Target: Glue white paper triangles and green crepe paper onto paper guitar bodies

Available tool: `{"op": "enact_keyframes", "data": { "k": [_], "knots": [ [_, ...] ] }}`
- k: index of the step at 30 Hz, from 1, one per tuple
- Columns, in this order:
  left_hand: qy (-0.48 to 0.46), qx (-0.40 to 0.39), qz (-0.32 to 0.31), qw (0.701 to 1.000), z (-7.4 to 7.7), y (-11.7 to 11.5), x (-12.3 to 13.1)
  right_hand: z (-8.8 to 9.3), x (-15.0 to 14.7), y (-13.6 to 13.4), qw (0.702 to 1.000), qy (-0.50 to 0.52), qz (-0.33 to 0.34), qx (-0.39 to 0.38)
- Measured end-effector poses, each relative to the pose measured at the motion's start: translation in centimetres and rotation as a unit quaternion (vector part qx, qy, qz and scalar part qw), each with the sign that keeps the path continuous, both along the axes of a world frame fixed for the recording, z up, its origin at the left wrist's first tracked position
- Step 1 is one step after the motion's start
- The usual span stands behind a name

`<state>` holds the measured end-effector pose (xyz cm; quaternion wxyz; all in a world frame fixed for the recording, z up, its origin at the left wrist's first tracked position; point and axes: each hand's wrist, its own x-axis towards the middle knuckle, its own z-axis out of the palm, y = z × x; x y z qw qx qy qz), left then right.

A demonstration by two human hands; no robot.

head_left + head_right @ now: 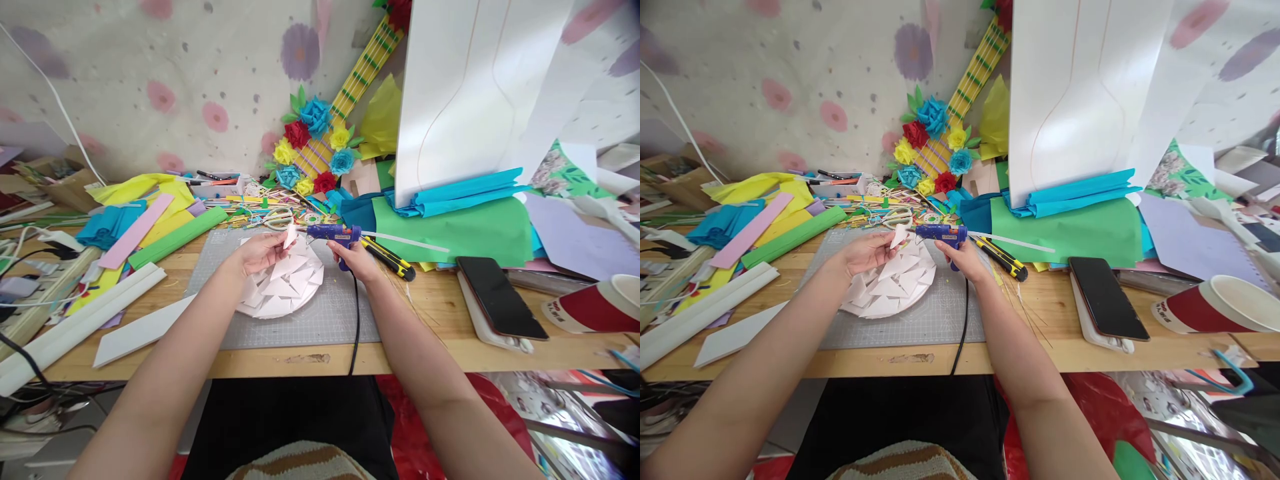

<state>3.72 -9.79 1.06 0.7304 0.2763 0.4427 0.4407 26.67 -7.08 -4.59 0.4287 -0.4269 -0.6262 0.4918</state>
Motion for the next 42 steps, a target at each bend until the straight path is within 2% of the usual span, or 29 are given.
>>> {"op": "enact_keyframes", "data": {
  "k": [5,11,20,33,42],
  "knots": [
    [0.016,-0.005,0.02,1.0,0.6,0.2,0.4,-0.4,0.0,0.1,1.0,-0.004,0.002,-0.021],
    [0.011,-0.001,0.008,1.0,0.4,0.5,0.4,0.2,0.0,-0.2,0.998,0.03,0.043,-0.015],
    [0.021,-0.01,0.019,1.0,0.3,0.4,0.5,-0.3,0.2,0.1,1.0,0.015,0.025,0.0],
    [0.006,0.0,0.018,1.0,0.2,0.5,0.4,0.9,0.0,-0.8,0.997,-0.009,0.079,-0.012],
    [0.009,-0.001,0.006,1.0,0.1,0.2,0.3,0.4,0.0,-0.4,1.0,0.013,0.026,-0.011]
  ]
}}
